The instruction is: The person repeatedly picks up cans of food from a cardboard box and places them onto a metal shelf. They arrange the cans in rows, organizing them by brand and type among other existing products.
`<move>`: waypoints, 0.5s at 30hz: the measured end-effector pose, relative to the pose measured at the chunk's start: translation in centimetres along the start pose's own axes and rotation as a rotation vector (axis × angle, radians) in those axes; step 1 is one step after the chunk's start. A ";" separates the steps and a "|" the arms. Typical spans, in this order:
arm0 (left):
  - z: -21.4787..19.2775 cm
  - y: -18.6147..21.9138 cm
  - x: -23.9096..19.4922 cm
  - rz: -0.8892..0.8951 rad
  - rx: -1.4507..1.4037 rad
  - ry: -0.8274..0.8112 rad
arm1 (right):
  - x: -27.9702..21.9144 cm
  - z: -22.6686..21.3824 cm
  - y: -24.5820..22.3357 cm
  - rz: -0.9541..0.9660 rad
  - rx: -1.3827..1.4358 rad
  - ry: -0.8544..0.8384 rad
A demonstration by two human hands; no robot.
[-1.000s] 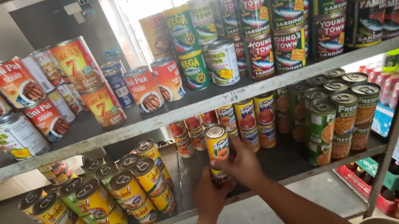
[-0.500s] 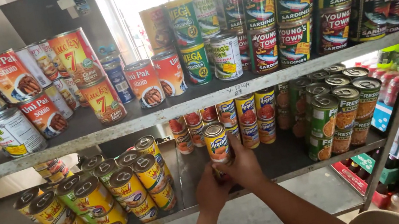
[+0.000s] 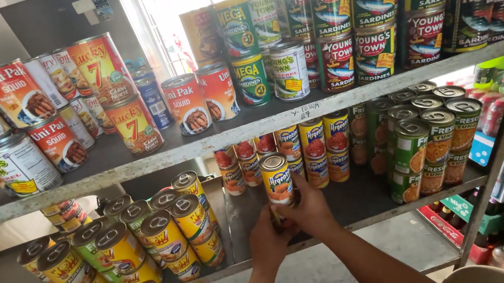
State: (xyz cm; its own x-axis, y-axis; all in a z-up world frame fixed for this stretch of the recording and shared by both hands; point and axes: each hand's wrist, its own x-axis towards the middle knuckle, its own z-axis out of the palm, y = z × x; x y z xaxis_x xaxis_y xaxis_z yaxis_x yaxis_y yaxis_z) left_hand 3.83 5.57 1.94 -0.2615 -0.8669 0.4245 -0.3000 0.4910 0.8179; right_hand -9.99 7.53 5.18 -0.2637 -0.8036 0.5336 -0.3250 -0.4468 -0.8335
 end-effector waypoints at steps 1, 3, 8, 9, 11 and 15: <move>0.0 -0.1 0.1 0.003 -0.001 -0.002 | -0.2 -0.1 0.0 -0.002 -0.001 0.003; 0.1 -0.2 0.5 -0.028 0.000 -0.019 | -0.5 -0.3 -0.2 0.066 -0.003 0.027; 1.3 -1.2 1.5 -0.056 0.066 0.049 | -1.9 -0.2 2.5 -0.010 0.019 0.103; 1.7 -1.8 1.8 -0.043 0.093 0.083 | -2.2 -0.2 3.1 -0.027 0.014 0.127; 2.4 -3.1 2.7 -0.022 0.125 0.094 | -2.2 -0.1 4.2 -0.045 -0.081 0.153; 3.4 -4.4 4.1 -0.064 0.196 0.103 | -1.9 0.0 4.9 -0.026 -0.266 0.144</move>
State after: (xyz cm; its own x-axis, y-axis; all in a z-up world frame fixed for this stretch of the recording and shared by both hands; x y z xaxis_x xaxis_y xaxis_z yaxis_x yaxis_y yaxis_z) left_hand 0.99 0.17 -1.28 -0.1441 -0.8963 0.4195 -0.4884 0.4331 0.7576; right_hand -11.11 6.88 0.11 -0.3723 -0.7204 0.5852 -0.5546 -0.3329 -0.7626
